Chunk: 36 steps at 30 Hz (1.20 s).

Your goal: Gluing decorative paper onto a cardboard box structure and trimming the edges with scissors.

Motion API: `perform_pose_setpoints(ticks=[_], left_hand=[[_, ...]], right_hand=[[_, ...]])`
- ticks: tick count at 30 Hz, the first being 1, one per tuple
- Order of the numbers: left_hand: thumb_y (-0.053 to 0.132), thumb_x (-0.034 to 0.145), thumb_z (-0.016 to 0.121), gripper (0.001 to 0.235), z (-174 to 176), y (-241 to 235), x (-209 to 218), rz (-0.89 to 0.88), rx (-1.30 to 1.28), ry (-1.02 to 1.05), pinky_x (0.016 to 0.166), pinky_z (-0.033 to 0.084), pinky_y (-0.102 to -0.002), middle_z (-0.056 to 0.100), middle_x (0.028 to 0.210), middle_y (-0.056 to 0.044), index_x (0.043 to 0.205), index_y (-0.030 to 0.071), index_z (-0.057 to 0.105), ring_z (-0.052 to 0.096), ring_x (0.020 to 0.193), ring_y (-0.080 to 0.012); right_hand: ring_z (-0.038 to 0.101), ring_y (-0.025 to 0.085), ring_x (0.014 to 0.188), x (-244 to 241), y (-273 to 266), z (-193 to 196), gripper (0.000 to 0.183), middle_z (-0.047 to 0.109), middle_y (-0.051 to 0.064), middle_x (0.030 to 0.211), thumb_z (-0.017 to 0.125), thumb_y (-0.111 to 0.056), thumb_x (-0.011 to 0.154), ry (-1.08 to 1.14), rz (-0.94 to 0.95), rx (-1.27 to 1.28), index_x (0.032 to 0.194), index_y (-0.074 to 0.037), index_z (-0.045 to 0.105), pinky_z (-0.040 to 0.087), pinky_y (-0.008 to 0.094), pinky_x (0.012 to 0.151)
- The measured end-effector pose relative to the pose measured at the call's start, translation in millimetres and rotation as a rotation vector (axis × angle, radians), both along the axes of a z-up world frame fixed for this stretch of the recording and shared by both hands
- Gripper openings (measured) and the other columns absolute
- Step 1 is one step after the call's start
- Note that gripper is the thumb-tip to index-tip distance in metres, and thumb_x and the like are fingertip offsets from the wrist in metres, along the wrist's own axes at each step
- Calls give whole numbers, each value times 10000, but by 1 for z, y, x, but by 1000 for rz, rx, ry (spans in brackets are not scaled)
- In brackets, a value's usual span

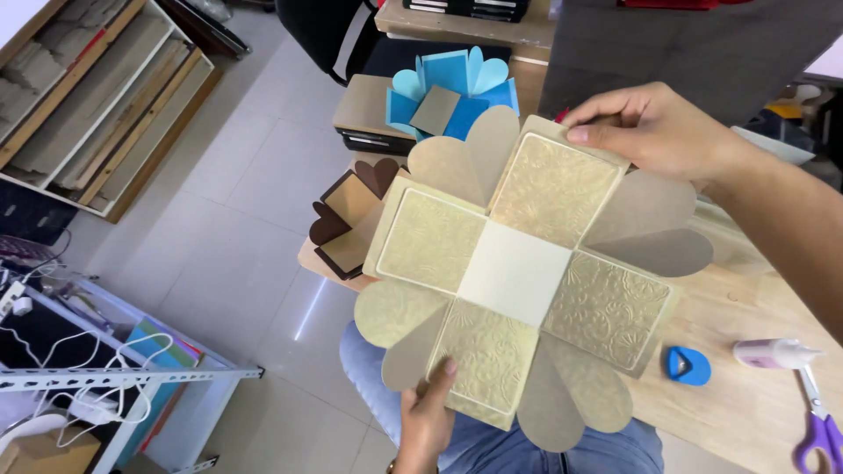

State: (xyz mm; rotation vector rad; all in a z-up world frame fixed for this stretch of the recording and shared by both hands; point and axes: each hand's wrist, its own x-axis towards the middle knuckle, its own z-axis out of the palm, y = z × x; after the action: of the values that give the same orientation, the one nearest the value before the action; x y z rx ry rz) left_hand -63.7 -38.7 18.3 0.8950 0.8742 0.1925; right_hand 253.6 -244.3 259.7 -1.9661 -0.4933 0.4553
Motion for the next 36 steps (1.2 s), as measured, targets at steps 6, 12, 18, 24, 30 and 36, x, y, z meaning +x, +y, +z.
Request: perform_pose_setpoints(ticks=[6, 12, 18, 24, 30, 36], left_hand=[[309, 878, 831, 443, -55, -6, -29, -383, 542, 99, 767, 227, -258, 300, 805, 8, 1005, 243, 412, 360, 782, -61], [305, 738, 901, 385, 30, -40, -13, -63, 104, 467, 694, 393, -278, 579, 932, -41, 1112, 219, 873, 519, 765, -105], [198, 710, 913, 380, 84, -54, 3, 124, -26, 493, 597, 450, -269, 723, 1035, -70, 1019, -24, 894, 671, 848, -149], [192, 744, 899, 349, 54, -57, -4, 113, -49, 295, 518, 341, -264, 566, 815, -86, 969, -19, 734, 511, 718, -135], [72, 759, 845, 574, 58, -58, -2, 169, -129, 267, 710, 464, -246, 833, 1066, -142, 1317, 29, 721, 698, 998, -148], [289, 710, 963, 528, 56, -59, -16, 78, -79, 535, 506, 389, -280, 415, 795, -58, 897, 26, 545, 465, 585, -159]], right_hand=[[678, 142, 948, -9, -5, 3, 336, 767, 70, 1083, 663, -70, 936, 54, 135, 3, 1263, -38, 733, 515, 256, 835], [552, 83, 695, -37, -19, 13, 172, 712, -18, 837, 695, -144, 936, -188, 263, -132, 1059, -90, 804, 431, 243, 620], [463, 139, 429, -80, -19, 5, 141, 669, -33, 694, 685, -209, 946, -745, 264, -223, 1028, -120, 757, 410, 301, 524], [748, 203, 752, -96, -20, -5, 253, 787, 25, 905, 646, -200, 959, -935, 290, -285, 1162, -71, 724, 576, 371, 652], [664, 189, 569, -90, -21, -3, 233, 776, 11, 827, 679, -188, 952, -921, 247, -258, 1139, -62, 738, 540, 356, 625], [485, 158, 411, -81, -25, -3, 455, 661, -13, 629, 718, -276, 903, -743, 200, -326, 1344, -173, 686, 411, 317, 511]])
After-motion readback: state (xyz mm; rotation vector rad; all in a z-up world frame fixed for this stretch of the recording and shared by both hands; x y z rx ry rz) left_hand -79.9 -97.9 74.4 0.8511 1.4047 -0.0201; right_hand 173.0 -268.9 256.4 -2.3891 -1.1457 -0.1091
